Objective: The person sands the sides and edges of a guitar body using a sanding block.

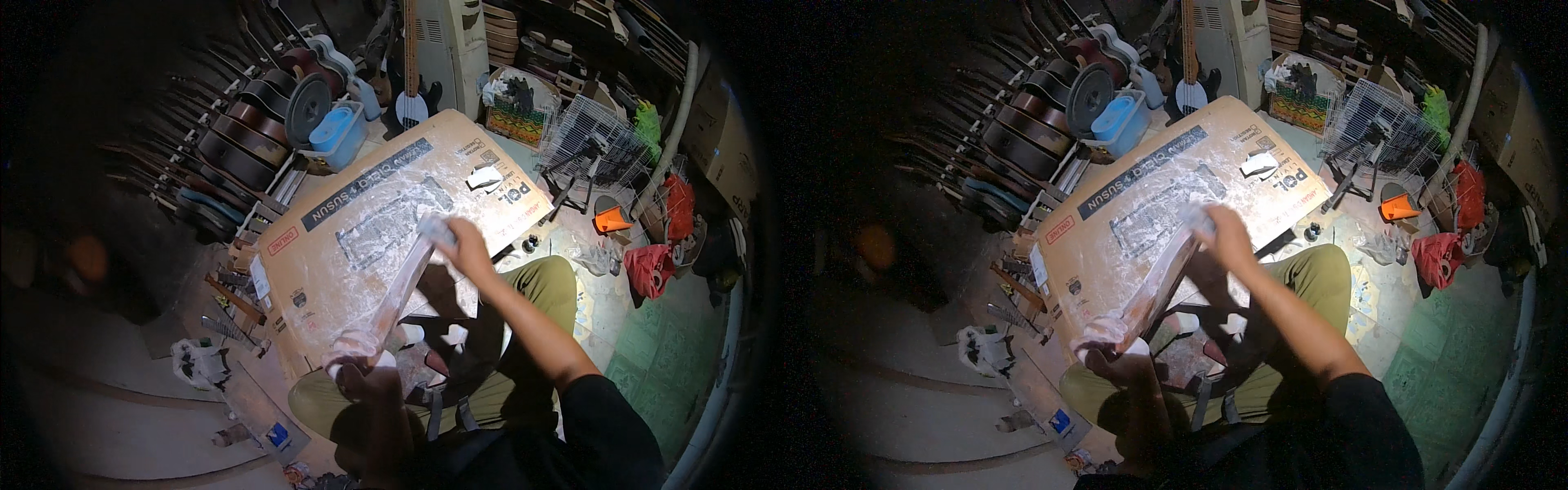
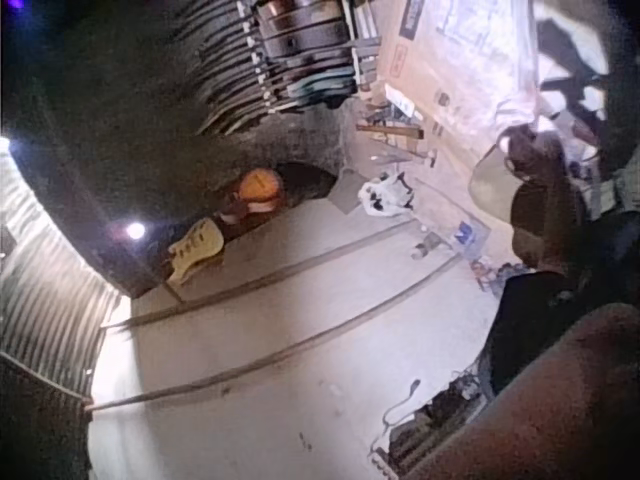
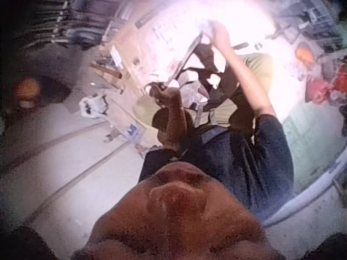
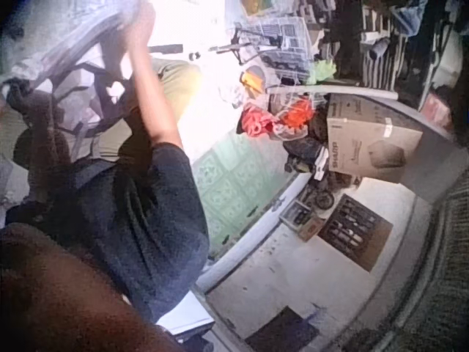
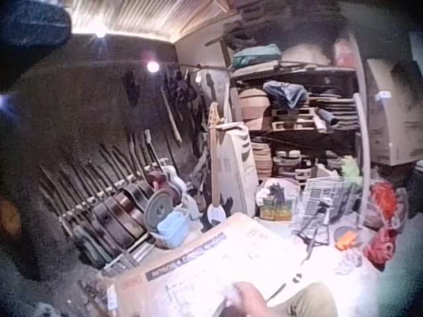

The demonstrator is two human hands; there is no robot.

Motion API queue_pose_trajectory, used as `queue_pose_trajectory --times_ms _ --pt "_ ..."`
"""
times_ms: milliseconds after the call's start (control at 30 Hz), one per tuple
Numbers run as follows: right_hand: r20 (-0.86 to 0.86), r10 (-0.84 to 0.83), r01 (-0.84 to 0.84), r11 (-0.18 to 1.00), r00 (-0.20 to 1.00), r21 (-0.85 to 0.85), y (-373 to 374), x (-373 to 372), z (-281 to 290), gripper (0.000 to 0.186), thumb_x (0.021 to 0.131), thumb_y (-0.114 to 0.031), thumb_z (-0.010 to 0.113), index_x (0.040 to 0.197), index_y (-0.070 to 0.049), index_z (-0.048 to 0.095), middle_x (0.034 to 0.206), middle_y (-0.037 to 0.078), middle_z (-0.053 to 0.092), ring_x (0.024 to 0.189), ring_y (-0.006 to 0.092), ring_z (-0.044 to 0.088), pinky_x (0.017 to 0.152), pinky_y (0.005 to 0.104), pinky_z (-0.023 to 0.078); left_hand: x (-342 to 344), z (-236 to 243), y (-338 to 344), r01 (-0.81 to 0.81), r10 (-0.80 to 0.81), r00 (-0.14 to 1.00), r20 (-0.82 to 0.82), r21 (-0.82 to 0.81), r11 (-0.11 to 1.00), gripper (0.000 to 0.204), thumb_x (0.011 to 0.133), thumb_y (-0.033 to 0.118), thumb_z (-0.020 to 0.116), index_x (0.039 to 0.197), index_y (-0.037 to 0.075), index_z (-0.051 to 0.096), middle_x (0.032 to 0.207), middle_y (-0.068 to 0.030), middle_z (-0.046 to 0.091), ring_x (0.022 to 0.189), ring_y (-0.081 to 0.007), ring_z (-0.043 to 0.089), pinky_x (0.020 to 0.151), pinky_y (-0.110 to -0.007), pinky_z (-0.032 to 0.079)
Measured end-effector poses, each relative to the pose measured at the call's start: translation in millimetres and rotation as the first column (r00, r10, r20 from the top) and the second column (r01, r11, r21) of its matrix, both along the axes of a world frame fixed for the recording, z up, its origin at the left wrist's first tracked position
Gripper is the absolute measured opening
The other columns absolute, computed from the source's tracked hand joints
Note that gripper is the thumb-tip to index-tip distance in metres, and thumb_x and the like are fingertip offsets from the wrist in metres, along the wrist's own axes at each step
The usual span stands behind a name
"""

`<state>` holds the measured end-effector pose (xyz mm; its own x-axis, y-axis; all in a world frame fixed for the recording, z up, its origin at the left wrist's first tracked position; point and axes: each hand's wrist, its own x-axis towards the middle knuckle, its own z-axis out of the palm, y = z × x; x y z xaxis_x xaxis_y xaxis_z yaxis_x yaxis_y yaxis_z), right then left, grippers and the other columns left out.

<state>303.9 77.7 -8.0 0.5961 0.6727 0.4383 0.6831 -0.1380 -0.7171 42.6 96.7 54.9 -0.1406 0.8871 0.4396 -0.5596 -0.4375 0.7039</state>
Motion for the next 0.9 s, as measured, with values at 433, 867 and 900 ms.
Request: queue_pose_trajectory --times_ms 433,867,900 --pt "-0.259 0.492 -0.550 0.659 0.831 -0.513 -30.0 -12.8 58.9 0.092 0.076 -0.028 0.079 0.154 -0.016 0.032 0.094 0.023 0.069 0.090 0.0438 0.067 0.080 0.0512 0.052 -0.9 25.6 32.4 0.049 -0.050 0.999 0.019 0.072 0.996 0.022 0.090 0.029 0.052 0.087 0.008 0.045 0.067 -0.0075 0.046 0.059 -0.0204 0.050 0.062 -0.035 0.045" --pt "-0.144 0.573 -0.561 0.667 0.807 -0.491 -17.7 -59.3 44.5 0.096 0.072 -0.032 0.082 0.155 -0.033 0.034 0.092 0.018 0.072 0.085 0.0407 0.069 0.075 0.0493 0.055 0.9 30.0 38.8 -0.031 0.032 0.999 -0.010 0.050 0.998 0.019 0.089 0.027 0.052 0.086 0.010 0.044 0.066 -0.0066 0.046 0.060 -0.0214 0.051 0.065 -0.037 0.048" --pt "-0.126 0.494 -0.481 0.704 0.860 -0.522 -15.1 -46.4 41.5 0.097 0.072 -0.033 0.082 0.156 -0.033 0.032 0.093 0.017 0.072 0.085 0.0402 0.069 0.076 0.0492 0.055 2.6 29.8 40.0 -0.038 0.038 0.999 -0.007 0.043 0.998 0.019 0.089 0.027 0.052 0.086 0.010 0.044 0.066 -0.0065 0.046 0.060 -0.0215 0.051 0.065 -0.037 0.048"
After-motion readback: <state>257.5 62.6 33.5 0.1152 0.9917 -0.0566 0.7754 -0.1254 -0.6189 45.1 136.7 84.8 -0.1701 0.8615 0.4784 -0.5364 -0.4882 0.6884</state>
